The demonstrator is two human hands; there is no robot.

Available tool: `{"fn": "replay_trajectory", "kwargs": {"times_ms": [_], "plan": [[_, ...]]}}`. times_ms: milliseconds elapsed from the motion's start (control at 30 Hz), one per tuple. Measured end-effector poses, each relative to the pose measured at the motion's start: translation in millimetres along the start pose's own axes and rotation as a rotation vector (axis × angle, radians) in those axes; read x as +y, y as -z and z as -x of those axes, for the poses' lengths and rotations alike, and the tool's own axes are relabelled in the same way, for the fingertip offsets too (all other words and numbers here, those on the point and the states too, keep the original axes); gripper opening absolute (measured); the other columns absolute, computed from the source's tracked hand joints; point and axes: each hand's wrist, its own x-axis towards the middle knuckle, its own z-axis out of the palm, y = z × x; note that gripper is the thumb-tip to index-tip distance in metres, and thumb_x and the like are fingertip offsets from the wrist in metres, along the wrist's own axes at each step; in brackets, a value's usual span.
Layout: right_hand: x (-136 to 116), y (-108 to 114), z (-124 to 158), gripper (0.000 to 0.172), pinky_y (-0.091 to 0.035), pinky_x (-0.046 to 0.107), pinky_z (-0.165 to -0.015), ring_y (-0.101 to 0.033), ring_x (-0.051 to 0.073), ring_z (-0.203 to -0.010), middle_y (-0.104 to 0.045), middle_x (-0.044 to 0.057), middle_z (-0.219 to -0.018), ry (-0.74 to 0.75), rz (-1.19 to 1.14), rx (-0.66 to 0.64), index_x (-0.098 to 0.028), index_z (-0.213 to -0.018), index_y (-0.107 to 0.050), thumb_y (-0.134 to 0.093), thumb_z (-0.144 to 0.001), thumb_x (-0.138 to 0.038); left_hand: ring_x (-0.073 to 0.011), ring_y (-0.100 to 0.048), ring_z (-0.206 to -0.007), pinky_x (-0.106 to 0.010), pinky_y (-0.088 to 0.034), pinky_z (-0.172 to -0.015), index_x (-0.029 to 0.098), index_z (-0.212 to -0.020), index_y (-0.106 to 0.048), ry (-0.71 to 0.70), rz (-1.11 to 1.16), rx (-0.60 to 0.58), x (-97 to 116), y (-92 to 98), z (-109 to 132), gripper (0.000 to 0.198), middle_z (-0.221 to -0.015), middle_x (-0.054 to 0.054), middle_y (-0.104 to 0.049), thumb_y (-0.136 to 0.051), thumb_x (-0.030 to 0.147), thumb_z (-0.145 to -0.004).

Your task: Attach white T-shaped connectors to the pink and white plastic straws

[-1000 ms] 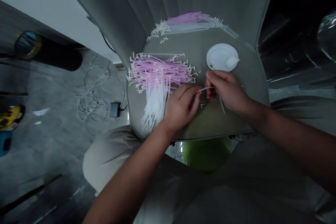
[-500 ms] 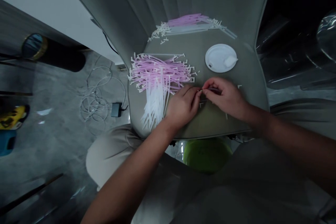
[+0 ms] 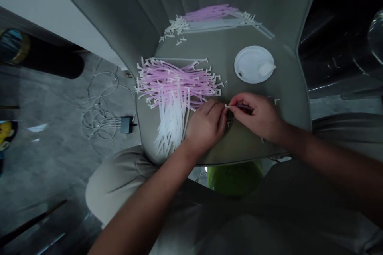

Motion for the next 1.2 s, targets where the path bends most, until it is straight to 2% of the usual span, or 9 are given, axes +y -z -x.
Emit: {"fn": "replay_trajectory", "kwargs": {"times_ms": [267, 767, 1200], "plan": [[2.0, -2.3, 3.7, 0.004, -0.047, 0.024, -0.06, -0.061, 0.012, -0.066, -0.066, 0.0, -0.074, 0.043, 0.058, 0.059, -0.019, -0.084, -0.061, -0.06, -0.08, -0.018, -0.0196, -0.06, -0.083, -0.033, -0.048, -0.076, 0.014, -0.092, -0.058, -0.001, -0.056, -0.004, 1.3, -1.3, 0.9, 0.022, -0.088, -0.009, -0.063, -0.039, 0.022, -0.098], [0.8, -7.3, 1.4, 0.005, -0.045, 0.026, -0.061, -0.062, 0.014, -0.066, -0.065, 0.0, -0.072, 0.026, 0.134, 0.05, -0.019, -0.082, -0.061, -0.058, -0.079, -0.017, -0.0219, -0.057, -0.081, -0.034, -0.046, -0.072, 0.014, -0.087, -0.055, -0.009, -0.278, -0.032, 5.0, -7.3, 0.5, 0.019, -0.085, -0.01, -0.06, -0.039, 0.019, -0.096], [0.0, -8.9, 0.8, 0.007, -0.046, 0.026, -0.063, -0.062, 0.014, -0.067, -0.068, 0.001, -0.076, 0.041, 0.186, 0.062, -0.018, -0.084, -0.063, -0.057, -0.08, -0.016, -0.0216, -0.057, -0.082, -0.034, -0.046, -0.074, 0.014, -0.087, -0.056, -0.019, -0.301, -0.064, 2.5, -8.2, 0.3, 0.02, -0.085, -0.009, -0.06, -0.039, 0.018, -0.096]]}}
